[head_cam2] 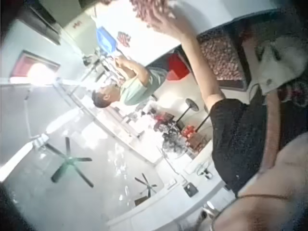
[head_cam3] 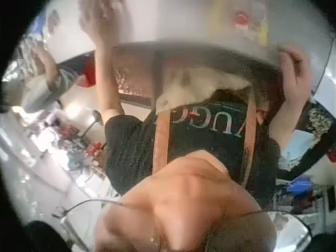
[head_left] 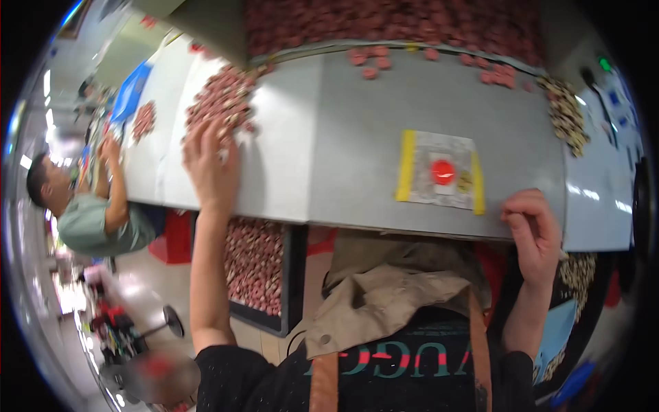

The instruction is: The person assembles small figurines by dipping figurine heads into adhesive and pressing them into outer shells by hand. The person also gathers and arranges the parts across the workstation.

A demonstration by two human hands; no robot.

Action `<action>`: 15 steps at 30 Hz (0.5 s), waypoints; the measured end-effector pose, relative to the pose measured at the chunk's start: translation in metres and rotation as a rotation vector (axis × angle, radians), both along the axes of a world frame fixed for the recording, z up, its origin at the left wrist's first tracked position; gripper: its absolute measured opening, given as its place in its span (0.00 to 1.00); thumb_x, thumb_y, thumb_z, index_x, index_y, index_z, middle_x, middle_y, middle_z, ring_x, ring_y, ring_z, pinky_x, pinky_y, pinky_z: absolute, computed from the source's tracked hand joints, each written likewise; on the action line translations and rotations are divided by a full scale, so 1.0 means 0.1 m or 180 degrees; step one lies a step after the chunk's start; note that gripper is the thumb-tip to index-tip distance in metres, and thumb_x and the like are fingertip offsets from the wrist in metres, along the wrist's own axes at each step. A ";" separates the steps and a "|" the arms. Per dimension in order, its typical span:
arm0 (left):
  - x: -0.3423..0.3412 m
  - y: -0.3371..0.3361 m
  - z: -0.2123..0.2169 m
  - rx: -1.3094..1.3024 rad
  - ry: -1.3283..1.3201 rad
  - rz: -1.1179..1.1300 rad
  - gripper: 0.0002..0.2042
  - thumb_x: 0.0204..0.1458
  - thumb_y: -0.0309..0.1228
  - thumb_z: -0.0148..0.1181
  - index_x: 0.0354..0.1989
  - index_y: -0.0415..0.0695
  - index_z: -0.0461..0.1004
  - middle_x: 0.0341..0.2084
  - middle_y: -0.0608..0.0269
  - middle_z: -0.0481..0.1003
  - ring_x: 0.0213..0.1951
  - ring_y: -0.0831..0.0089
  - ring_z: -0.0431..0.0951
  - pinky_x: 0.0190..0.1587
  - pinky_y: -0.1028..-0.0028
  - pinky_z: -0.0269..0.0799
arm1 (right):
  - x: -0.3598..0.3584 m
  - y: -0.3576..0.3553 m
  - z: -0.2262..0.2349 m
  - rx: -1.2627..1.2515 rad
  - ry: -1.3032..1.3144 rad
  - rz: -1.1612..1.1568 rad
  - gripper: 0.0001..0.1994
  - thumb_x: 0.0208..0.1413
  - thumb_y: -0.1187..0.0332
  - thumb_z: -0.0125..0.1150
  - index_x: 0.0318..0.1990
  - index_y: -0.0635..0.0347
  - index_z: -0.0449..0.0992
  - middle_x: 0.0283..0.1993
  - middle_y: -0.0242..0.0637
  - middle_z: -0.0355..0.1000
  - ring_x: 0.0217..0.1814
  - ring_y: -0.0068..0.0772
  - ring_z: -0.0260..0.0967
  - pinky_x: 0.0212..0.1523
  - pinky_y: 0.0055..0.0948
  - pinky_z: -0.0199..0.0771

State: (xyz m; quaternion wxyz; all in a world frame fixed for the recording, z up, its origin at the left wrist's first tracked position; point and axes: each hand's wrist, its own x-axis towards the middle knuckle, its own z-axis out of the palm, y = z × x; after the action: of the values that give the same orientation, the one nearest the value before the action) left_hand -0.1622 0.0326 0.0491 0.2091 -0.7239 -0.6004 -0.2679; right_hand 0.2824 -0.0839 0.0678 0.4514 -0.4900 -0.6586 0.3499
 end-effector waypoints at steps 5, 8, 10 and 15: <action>1.06 0.42 0.19 -0.0021 -0.0089 -0.1122 0.05 0.51 0.29 0.61 0.36 0.45 0.78 0.32 0.63 0.78 0.41 0.62 0.75 0.49 0.66 0.64 | 0.62 -0.17 0.07 0.0077 0.0195 -0.0607 0.05 0.61 0.75 0.50 0.41 0.66 0.70 0.37 0.35 0.66 0.37 0.22 0.62 0.41 0.20 0.63; 1.71 0.71 0.19 -0.0351 -0.0465 -0.1723 0.05 0.52 0.29 0.60 0.36 0.43 0.77 0.32 0.60 0.76 0.38 0.59 0.75 0.44 0.66 0.67 | 0.92 -0.32 0.11 0.0097 0.0192 -0.1229 0.05 0.62 0.75 0.50 0.41 0.66 0.71 0.38 0.34 0.68 0.37 0.21 0.63 0.41 0.21 0.64; 2.05 0.80 0.10 -0.1208 -0.0954 -0.1690 0.07 0.53 0.29 0.59 0.38 0.42 0.75 0.35 0.56 0.74 0.36 0.59 0.75 0.41 0.65 0.69 | 1.08 -0.28 0.16 0.0024 0.0072 -0.1488 0.06 0.62 0.75 0.51 0.43 0.66 0.72 0.38 0.33 0.70 0.38 0.22 0.66 0.43 0.21 0.66; 2.47 0.61 0.02 -0.1637 -0.1010 -0.1941 0.08 0.55 0.26 0.58 0.41 0.39 0.73 0.36 0.58 0.69 0.33 0.65 0.74 0.36 0.72 0.70 | 1.66 0.03 0.17 0.0197 -0.0910 -0.1618 0.09 0.60 0.74 0.55 0.45 0.67 0.73 0.39 0.32 0.71 0.40 0.22 0.67 0.44 0.23 0.67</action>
State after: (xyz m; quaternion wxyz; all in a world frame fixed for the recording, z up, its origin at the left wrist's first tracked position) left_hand 0.0848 0.0939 0.0512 -0.1619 -0.8466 -0.4309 -0.2671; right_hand 0.4481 -0.0813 0.0849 0.4418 -0.6697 -0.5819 0.1327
